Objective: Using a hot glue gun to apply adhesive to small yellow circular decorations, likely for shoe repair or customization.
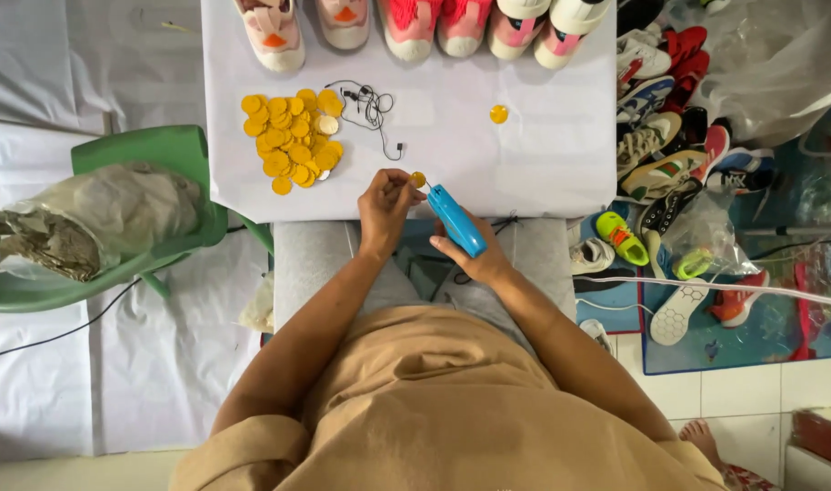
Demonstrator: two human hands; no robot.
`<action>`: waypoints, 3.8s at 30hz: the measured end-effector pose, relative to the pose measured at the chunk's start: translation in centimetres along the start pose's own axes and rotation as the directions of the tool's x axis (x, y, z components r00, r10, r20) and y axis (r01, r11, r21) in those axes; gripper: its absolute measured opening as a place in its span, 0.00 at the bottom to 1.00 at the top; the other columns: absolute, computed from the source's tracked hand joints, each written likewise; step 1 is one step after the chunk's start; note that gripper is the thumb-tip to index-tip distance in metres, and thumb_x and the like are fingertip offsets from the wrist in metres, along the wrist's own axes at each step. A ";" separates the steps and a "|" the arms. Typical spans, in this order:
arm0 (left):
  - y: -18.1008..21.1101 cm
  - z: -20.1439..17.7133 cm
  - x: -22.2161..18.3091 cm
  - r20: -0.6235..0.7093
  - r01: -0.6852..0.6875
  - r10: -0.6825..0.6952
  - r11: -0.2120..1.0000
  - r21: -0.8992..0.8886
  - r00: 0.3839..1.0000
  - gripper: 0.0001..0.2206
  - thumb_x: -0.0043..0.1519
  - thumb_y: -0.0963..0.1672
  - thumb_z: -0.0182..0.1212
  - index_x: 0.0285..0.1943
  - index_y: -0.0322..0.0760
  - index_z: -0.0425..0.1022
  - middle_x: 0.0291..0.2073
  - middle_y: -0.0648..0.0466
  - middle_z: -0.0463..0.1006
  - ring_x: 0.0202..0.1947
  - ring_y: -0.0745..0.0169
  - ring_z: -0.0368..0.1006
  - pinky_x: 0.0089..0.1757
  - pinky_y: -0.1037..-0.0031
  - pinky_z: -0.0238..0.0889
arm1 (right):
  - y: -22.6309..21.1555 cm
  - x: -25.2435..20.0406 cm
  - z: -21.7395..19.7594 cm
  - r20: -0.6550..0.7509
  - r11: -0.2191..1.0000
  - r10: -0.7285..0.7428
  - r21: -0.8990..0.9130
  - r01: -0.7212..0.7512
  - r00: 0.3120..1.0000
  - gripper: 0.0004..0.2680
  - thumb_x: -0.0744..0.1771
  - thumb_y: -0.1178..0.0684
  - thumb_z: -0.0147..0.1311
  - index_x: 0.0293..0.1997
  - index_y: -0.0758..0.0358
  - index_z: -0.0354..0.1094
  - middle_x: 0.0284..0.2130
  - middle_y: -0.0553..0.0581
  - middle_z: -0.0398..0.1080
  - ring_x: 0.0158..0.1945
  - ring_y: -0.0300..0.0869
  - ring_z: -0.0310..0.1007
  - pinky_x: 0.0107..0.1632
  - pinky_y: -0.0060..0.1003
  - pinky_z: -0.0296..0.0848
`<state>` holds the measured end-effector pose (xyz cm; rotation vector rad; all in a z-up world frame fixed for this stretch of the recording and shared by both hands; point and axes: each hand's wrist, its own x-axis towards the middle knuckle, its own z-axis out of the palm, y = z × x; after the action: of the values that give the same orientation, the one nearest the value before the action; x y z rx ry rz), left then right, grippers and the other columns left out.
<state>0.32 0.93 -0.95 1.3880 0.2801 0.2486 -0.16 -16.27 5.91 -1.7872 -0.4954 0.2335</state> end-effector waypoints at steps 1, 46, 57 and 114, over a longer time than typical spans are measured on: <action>0.1 -0.1 0.0 -0.002 0.006 -0.006 1.000 0.001 1.000 0.04 0.67 0.39 0.59 0.45 0.27 0.71 0.35 0.43 0.79 0.33 0.58 0.82 0.38 0.73 0.79 | 0.2 0.0 0.1 0.002 1.000 0.005 0.002 -0.005 1.000 0.08 0.65 0.53 0.65 0.36 0.63 0.68 0.20 0.57 0.69 0.25 0.39 0.68 0.30 0.36 0.67; 1.6 -0.4 -0.1 0.222 -0.140 0.102 0.977 0.158 0.970 0.05 0.62 0.34 0.60 0.43 0.29 0.78 0.27 0.45 0.80 0.28 0.59 0.81 0.31 0.73 0.74 | 0.4 0.2 -1.2 0.168 0.973 0.226 -0.094 -0.212 0.960 0.10 0.67 0.47 0.58 0.43 0.64 0.67 0.32 0.66 0.74 0.37 0.54 0.76 0.37 0.45 0.73; 1.3 -0.8 0.0 0.213 -0.167 0.119 0.960 0.223 0.970 0.03 0.62 0.34 0.61 0.40 0.28 0.78 0.26 0.45 0.80 0.25 0.59 0.80 0.28 0.73 0.74 | 1.9 0.2 -0.9 0.240 0.963 0.180 -0.242 -0.120 0.954 0.08 0.66 0.51 0.56 0.40 0.63 0.62 0.26 0.69 0.70 0.30 0.61 0.73 0.30 0.49 0.71; -0.7 1.1 -1.1 0.406 0.300 -0.255 0.953 -0.051 0.878 0.07 0.64 0.39 0.63 0.47 0.25 0.78 0.35 0.41 0.81 0.35 0.58 0.81 0.40 0.72 0.77 | 7.7 -0.2 -1.2 -0.264 0.911 0.185 0.408 -0.065 0.947 0.08 0.63 0.65 0.65 0.42 0.70 0.71 0.32 0.60 0.73 0.42 0.44 0.76 0.51 0.42 0.75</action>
<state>-0.31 -0.59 -1.42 1.2351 0.1226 -0.2534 1.78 -18.93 -1.11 -1.4229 -0.1024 0.1377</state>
